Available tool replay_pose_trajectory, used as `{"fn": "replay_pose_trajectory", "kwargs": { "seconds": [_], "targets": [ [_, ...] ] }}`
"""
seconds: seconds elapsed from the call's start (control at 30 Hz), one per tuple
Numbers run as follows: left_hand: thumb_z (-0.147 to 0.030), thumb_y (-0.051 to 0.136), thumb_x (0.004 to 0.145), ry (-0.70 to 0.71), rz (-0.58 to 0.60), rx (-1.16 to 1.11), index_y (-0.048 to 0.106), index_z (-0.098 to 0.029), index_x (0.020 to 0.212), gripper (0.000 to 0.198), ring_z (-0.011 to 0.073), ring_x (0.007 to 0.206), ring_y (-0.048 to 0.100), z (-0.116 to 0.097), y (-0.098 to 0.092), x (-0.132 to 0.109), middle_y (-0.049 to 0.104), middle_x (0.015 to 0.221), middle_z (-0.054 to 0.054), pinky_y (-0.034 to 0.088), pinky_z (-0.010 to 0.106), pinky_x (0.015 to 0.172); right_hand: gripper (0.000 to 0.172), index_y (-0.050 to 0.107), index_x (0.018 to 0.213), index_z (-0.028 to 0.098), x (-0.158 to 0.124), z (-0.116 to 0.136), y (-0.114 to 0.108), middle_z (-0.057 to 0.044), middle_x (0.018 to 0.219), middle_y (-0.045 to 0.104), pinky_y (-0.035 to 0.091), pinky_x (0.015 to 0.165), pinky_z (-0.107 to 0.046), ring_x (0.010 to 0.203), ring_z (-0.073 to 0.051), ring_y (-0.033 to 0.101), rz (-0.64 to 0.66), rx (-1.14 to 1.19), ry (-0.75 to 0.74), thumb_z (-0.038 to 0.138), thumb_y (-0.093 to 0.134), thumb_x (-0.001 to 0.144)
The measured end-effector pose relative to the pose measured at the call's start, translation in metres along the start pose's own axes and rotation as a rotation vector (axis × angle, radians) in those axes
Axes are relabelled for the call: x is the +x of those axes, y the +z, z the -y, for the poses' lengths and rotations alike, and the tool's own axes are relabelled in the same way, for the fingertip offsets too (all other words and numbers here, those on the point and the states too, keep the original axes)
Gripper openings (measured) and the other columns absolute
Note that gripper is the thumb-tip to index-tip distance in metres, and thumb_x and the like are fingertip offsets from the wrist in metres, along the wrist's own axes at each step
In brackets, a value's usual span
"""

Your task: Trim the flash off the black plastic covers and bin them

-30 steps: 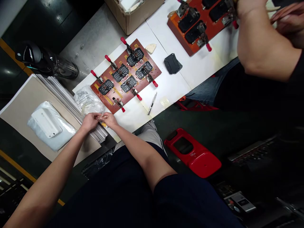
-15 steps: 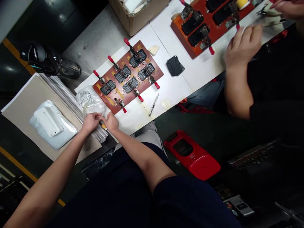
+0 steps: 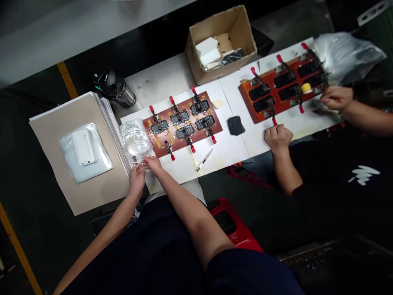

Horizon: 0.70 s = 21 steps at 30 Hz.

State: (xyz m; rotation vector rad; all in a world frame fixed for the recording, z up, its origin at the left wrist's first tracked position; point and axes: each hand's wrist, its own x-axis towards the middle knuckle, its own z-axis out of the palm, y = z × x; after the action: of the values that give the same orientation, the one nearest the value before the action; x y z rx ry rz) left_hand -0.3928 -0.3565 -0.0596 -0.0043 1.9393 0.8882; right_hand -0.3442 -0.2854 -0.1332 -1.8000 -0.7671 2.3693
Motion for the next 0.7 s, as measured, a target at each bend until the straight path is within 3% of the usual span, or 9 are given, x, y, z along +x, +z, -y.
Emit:
{"fn": "replay_pose_trajectory", "kwargs": {
  "seconds": [0.07,0.17,0.3,0.4,0.47,0.5,0.57,0.63,0.7],
  "targets": [
    [-0.024,0.062,0.092,-0.081,-0.038,-0.16,0.063,-0.016,0.114,0.023,0.0197,0.103,0.066,0.011,0.01,-0.004,0.068,0.115,0.008,0.055,0.039,0.09,0.023,0.063,0.108,0.013,0.003,0.003,-0.001,-0.004,0.097,0.066,0.057,0.067,-0.027,0.078,-0.012,0.065,-0.021,-0.029,0.032,0.033,0.061,0.097],
    [-0.035,0.058,0.096,-0.2,-0.062,-0.376,0.064,-0.014,0.108,0.025,0.0168,0.09,0.067,0.013,0.023,0.011,0.069,0.106,0.007,0.058,0.036,0.08,0.023,0.063,0.108,0.012,0.005,0.009,0.006,-0.003,0.096,0.066,0.057,0.066,-0.026,0.076,-0.012,0.064,-0.048,-0.095,0.06,0.033,0.06,0.097],
    [-0.037,0.059,0.095,-0.341,-0.108,-0.567,0.064,-0.013,0.108,0.027,0.0154,0.084,0.067,0.008,0.031,0.046,0.068,0.101,0.006,0.058,0.033,0.073,0.024,0.063,0.108,0.012,-0.028,0.037,-0.007,-0.004,0.097,0.067,0.057,0.067,-0.027,0.077,-0.012,0.065,-0.019,-0.192,0.022,0.034,0.061,0.097],
    [-0.034,0.061,0.095,-0.388,-0.177,-0.643,0.063,-0.013,0.11,0.026,0.0151,0.083,0.066,0.01,0.035,0.06,0.067,0.102,0.006,0.058,0.032,0.072,0.027,0.064,0.109,0.013,-0.083,0.091,-0.082,-0.004,0.097,0.067,0.058,0.068,-0.028,0.077,-0.013,0.066,-0.009,-0.225,-0.106,0.037,0.06,0.097],
    [-0.032,0.061,0.094,-0.382,-0.244,-0.669,0.062,-0.014,0.112,0.026,0.0154,0.084,0.066,0.012,0.037,0.063,0.066,0.105,0.006,0.058,0.032,0.072,0.03,0.065,0.106,0.014,-0.118,0.136,-0.159,-0.004,0.093,0.068,0.058,0.063,-0.026,0.074,-0.012,0.066,-0.05,-0.222,-0.219,0.042,0.057,0.098],
    [-0.032,0.061,0.094,-0.376,-0.274,-0.675,0.062,-0.014,0.113,0.026,0.0155,0.085,0.066,0.013,0.038,0.064,0.066,0.105,0.006,0.058,0.032,0.072,0.022,0.068,0.095,0.029,-0.131,0.157,-0.199,-0.005,0.091,0.07,0.054,0.059,-0.02,0.073,-0.011,0.065,-0.073,-0.22,-0.269,0.044,0.053,0.099],
    [-0.031,0.061,0.094,-0.363,-0.317,-0.674,0.062,-0.014,0.113,0.025,0.0153,0.085,0.066,0.014,0.04,0.066,0.066,0.105,0.006,0.058,0.032,0.072,0.032,0.067,0.076,0.028,-0.147,0.187,-0.267,-0.003,0.073,0.07,0.053,0.052,-0.017,0.062,-0.009,0.064,-0.108,-0.208,-0.373,0.042,0.052,0.1],
    [-0.031,0.061,0.094,-0.353,-0.333,-0.661,0.062,-0.014,0.112,0.025,0.0148,0.083,0.066,0.013,0.039,0.068,0.066,0.104,0.006,0.058,0.031,0.07,0.037,0.062,0.056,0.033,-0.152,0.198,-0.307,-0.006,0.053,0.065,0.049,0.045,-0.014,0.055,-0.01,0.066,-0.119,-0.209,-0.458,0.035,0.057,0.093],
    [-0.032,0.062,0.094,-0.346,-0.329,-0.644,0.062,-0.013,0.11,0.024,0.0143,0.081,0.065,0.013,0.039,0.071,0.067,0.102,0.005,0.058,0.03,0.069,0.031,0.062,0.053,0.035,-0.152,0.197,-0.318,-0.007,0.049,0.065,0.047,0.041,-0.016,0.055,-0.013,0.069,-0.099,-0.223,-0.518,0.032,0.062,0.083]
  ]
}}
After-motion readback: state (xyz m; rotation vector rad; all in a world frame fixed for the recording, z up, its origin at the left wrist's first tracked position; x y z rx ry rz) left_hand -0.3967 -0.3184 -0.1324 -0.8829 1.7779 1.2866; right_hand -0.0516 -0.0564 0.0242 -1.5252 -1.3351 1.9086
